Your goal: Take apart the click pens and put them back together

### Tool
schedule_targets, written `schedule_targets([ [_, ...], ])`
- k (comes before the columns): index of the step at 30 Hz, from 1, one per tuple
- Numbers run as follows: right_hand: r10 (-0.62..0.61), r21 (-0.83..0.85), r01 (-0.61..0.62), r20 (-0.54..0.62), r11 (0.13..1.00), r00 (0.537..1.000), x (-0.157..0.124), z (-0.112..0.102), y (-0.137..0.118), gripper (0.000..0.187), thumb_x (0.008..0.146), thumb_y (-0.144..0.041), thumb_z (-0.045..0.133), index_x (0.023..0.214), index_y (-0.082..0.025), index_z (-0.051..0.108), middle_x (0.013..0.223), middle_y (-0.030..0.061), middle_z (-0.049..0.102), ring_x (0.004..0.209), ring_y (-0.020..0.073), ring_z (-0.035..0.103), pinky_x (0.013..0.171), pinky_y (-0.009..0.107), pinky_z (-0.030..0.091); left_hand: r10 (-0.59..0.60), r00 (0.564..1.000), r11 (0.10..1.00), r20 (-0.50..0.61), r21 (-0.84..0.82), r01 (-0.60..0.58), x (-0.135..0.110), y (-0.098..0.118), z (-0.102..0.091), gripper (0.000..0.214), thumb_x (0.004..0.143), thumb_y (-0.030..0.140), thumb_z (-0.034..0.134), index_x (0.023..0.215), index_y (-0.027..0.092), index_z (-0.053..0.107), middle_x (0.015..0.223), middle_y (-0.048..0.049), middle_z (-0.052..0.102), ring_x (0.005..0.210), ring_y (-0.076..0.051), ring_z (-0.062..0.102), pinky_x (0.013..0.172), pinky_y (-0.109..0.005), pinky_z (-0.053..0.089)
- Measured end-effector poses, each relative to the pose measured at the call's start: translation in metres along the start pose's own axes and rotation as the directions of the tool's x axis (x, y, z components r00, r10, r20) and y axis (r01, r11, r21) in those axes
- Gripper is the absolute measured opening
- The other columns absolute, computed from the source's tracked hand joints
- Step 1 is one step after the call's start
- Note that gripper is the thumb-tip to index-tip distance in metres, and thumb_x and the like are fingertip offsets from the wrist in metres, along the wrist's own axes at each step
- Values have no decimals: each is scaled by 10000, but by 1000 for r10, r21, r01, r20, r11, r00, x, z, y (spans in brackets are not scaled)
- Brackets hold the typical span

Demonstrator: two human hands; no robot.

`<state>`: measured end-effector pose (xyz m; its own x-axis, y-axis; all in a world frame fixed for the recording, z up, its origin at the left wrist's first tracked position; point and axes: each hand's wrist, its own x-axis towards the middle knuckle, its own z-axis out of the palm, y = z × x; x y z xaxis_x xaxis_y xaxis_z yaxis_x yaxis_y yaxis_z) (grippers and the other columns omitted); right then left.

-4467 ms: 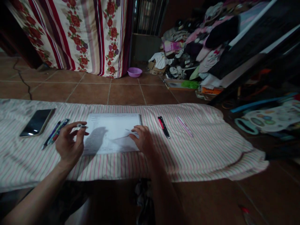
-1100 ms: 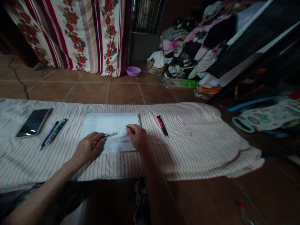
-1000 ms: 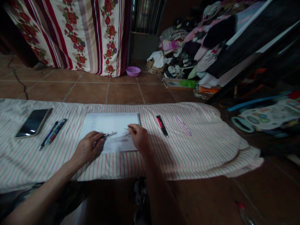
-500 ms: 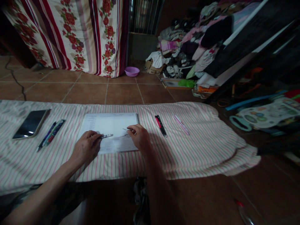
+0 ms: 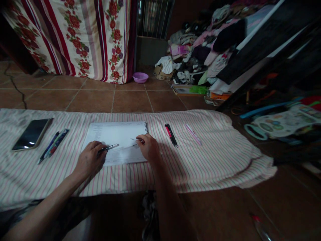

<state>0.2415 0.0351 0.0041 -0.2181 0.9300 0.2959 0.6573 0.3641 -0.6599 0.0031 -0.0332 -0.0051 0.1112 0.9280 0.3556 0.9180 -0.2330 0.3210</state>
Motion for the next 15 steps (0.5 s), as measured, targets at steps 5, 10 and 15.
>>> schedule_targets([
  [5, 14, 34, -14, 17, 999, 1000, 1, 1, -1, 101, 758, -164, 603, 837, -185, 661, 792, 38, 637, 696, 137, 611, 652, 247, 488, -9, 999, 1000, -35, -7, 9, -2, 0, 1, 184, 835, 234, 462, 910, 154, 609, 905, -83, 586, 861, -223, 538, 769, -366, 478],
  [10, -18, 31, 17, 44, 999, 999, 2, 0, -6, 99, 777, -182, 594, 846, -191, 665, 782, 29, 623, 693, 128, 597, 653, 243, 482, -25, 999, 999, -38, -48, 23, -2, -2, 1, 218, 857, 257, 436, 946, 141, 598, 923, -87, 583, 863, -217, 543, 789, -358, 474],
  [15, -132, -9, 134, 126, 991, 983, -1, 6, -7, 173, 719, -228, 670, 892, -216, 668, 856, 28, 603, 733, 137, 570, 701, 276, 479, -31, 998, 998, -52, -59, 28, -4, -4, 0, 232, 862, 267, 424, 962, 146, 595, 930, -88, 583, 868, -216, 551, 788, -352, 477],
])
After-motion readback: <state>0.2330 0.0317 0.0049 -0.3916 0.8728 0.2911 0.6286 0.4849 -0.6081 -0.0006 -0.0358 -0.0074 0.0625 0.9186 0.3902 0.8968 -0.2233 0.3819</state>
